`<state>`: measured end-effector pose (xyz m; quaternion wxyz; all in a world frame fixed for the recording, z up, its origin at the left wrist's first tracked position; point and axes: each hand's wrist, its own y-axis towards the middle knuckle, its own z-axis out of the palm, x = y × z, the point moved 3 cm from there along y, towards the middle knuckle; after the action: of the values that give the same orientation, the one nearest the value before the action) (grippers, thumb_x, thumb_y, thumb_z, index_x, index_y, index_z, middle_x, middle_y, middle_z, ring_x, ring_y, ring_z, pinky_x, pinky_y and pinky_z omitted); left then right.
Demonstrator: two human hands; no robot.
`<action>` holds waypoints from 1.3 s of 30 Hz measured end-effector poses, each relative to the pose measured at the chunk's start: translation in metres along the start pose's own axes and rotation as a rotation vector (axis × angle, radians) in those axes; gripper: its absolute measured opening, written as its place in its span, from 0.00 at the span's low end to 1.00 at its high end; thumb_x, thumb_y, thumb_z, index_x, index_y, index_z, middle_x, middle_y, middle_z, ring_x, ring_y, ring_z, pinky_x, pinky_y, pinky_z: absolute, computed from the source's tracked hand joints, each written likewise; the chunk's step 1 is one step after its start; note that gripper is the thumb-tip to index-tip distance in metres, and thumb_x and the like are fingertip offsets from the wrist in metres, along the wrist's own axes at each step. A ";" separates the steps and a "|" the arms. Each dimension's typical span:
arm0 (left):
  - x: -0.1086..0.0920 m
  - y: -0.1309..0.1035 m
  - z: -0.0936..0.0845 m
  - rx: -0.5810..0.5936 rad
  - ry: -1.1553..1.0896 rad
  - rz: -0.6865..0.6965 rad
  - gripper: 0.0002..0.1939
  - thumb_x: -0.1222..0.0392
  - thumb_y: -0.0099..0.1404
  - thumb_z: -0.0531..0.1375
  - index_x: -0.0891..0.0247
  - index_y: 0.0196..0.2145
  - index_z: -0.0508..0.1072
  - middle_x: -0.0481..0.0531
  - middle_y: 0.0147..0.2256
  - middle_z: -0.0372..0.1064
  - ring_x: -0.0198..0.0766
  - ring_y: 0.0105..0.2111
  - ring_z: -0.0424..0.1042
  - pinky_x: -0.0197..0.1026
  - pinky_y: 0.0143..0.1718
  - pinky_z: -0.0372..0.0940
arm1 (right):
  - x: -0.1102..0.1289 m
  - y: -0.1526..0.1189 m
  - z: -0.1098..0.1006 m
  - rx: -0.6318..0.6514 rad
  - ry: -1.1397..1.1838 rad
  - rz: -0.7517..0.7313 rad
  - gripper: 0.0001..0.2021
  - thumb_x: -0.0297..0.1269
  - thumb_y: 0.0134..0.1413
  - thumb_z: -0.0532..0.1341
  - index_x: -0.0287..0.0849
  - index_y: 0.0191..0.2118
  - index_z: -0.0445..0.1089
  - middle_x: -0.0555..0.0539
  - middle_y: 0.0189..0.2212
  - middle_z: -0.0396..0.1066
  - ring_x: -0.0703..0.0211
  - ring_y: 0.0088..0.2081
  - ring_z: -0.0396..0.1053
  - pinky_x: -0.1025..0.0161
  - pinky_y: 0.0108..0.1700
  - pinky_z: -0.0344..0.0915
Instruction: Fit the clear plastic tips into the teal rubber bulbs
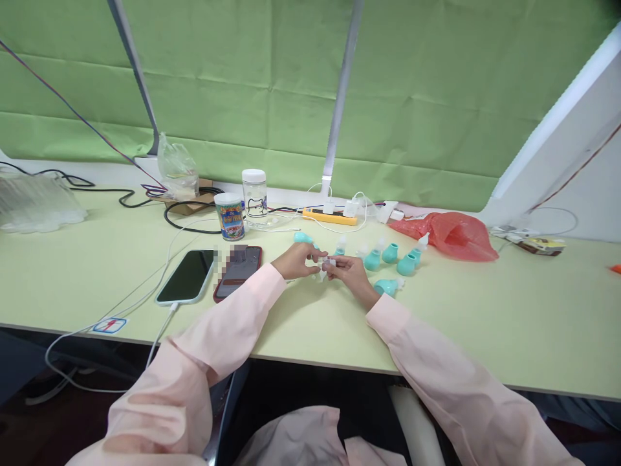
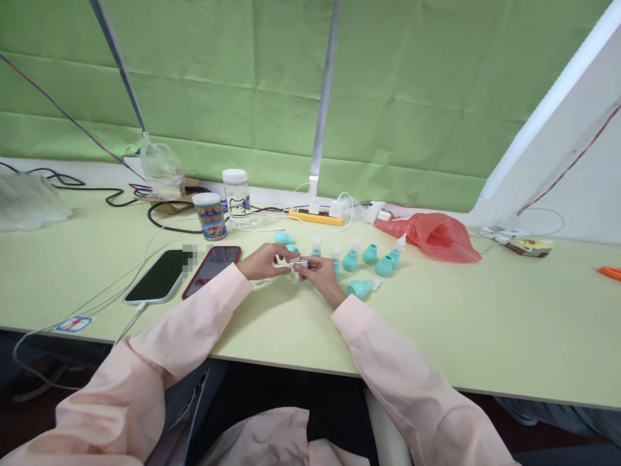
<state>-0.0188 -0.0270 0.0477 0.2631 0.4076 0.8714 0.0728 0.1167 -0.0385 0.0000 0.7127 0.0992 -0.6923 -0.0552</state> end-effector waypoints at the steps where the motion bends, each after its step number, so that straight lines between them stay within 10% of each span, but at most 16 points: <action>1: 0.000 0.000 0.000 -0.006 -0.005 0.000 0.20 0.62 0.49 0.56 0.66 0.42 0.67 0.52 0.31 0.66 0.31 0.28 0.63 0.31 0.28 0.60 | 0.000 0.000 0.000 -0.004 -0.002 -0.009 0.19 0.40 0.26 0.65 0.35 0.30 0.69 0.48 0.20 0.68 0.67 0.20 0.62 0.64 0.25 0.64; 29: -0.003 -0.002 0.006 -0.185 0.099 0.049 0.15 0.63 0.48 0.55 0.68 0.35 0.69 0.44 0.14 0.61 0.28 0.16 0.59 0.31 0.21 0.54 | 0.017 -0.002 0.003 0.023 -0.010 -0.144 0.16 0.40 0.25 0.66 0.36 0.27 0.70 0.51 0.16 0.64 0.67 0.18 0.60 0.64 0.22 0.62; 39: -0.008 -0.004 0.012 -0.202 0.470 0.101 0.13 0.61 0.52 0.51 0.63 0.35 0.68 0.50 0.19 0.63 0.34 0.21 0.62 0.34 0.22 0.53 | 0.015 -0.002 0.002 0.056 0.003 -0.057 0.13 0.39 0.29 0.64 0.36 0.26 0.70 0.51 0.17 0.65 0.69 0.16 0.58 0.66 0.21 0.60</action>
<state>-0.0110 -0.0363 0.0395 0.0885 0.3940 0.8756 0.2651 0.1150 -0.0439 0.0141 0.7089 0.1388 -0.6893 -0.0560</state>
